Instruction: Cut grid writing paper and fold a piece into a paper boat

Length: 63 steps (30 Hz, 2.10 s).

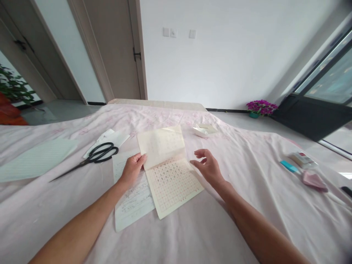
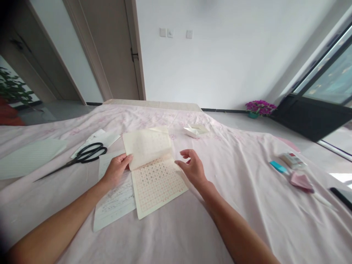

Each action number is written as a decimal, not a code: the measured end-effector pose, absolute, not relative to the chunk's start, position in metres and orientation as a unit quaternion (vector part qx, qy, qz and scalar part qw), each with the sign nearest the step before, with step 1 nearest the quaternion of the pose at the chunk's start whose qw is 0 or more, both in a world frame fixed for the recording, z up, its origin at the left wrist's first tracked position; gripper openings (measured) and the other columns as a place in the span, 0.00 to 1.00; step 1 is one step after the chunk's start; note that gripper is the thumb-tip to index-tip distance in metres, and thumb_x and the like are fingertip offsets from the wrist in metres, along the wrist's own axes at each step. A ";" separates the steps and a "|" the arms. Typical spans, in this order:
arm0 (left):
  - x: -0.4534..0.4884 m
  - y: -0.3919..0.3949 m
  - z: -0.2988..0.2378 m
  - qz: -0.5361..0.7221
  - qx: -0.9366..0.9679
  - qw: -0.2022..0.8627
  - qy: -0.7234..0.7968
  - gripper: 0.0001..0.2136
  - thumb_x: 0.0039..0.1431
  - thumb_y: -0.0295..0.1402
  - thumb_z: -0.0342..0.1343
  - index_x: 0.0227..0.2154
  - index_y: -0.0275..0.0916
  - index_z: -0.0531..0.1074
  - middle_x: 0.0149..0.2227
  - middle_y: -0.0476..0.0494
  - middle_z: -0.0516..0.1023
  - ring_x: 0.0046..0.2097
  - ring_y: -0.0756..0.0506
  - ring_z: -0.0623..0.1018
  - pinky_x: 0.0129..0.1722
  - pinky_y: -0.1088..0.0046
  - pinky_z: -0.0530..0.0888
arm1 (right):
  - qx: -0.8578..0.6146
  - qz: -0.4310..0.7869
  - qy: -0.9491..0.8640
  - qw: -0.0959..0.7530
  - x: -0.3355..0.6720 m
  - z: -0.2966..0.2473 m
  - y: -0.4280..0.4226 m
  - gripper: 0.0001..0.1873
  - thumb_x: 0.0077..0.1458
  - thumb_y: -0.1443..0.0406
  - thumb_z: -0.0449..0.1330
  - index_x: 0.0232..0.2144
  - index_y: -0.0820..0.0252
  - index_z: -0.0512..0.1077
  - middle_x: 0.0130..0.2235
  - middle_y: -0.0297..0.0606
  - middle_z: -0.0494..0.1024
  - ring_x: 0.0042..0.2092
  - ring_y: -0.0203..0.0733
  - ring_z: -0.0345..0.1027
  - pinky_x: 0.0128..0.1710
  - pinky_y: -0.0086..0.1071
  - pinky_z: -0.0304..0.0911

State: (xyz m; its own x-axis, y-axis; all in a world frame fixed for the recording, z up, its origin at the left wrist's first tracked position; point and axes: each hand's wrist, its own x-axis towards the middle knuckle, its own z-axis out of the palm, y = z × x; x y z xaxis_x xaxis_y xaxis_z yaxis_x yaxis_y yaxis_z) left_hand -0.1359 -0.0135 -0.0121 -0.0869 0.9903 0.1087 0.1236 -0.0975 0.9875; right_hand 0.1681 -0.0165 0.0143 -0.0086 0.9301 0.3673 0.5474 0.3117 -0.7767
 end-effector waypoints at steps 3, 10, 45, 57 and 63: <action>-0.138 -0.009 -0.015 0.552 0.486 0.414 0.536 0.19 0.50 0.50 0.60 0.27 0.36 0.72 0.22 0.50 0.71 0.28 0.47 0.72 0.27 0.74 0.69 | -0.397 0.280 -0.842 0.236 0.169 0.028 -0.034 0.29 0.44 0.57 0.71 0.49 0.52 0.72 0.49 0.39 0.75 0.50 0.45 0.69 0.50 0.40 0.64; -0.141 -0.004 -0.019 0.572 0.465 0.425 0.525 0.17 0.50 0.43 0.62 0.35 0.34 0.74 0.31 0.46 0.77 0.30 0.48 0.74 0.30 0.74 0.71 | -0.314 0.173 -0.930 0.083 0.157 0.043 -0.059 0.22 0.54 0.62 0.64 0.52 0.52 0.72 0.58 0.40 0.71 0.58 0.49 0.64 0.57 0.43 0.59; -0.136 -0.029 -0.010 0.365 0.704 0.396 0.463 0.16 0.58 0.44 0.56 0.23 0.36 0.73 0.26 0.50 0.70 0.30 0.49 0.69 0.31 0.75 0.63 | -0.405 0.122 -0.857 0.294 0.148 0.037 -0.043 0.14 0.64 0.57 0.52 0.40 0.56 0.75 0.37 0.40 0.76 0.40 0.42 0.67 0.40 0.34 0.60; -0.140 -0.031 -0.004 0.303 0.714 0.488 0.400 0.22 0.60 0.50 0.50 0.20 0.38 0.61 0.23 0.54 0.56 0.26 0.52 0.57 0.25 0.77 0.55 | -0.474 0.595 -0.618 0.199 0.160 0.034 -0.031 0.15 0.47 0.55 0.65 0.26 0.63 0.75 0.22 0.30 0.67 0.23 0.29 0.53 0.23 0.26 0.46; -0.140 -0.033 0.007 0.260 0.728 0.506 0.383 0.17 0.60 0.45 0.52 0.26 0.36 0.72 0.26 0.50 0.67 0.30 0.50 0.64 0.30 0.77 0.63 | -0.439 0.612 -0.640 0.151 0.166 0.024 -0.026 0.12 0.48 0.59 0.62 0.27 0.62 0.78 0.22 0.30 0.70 0.23 0.30 0.56 0.23 0.26 0.51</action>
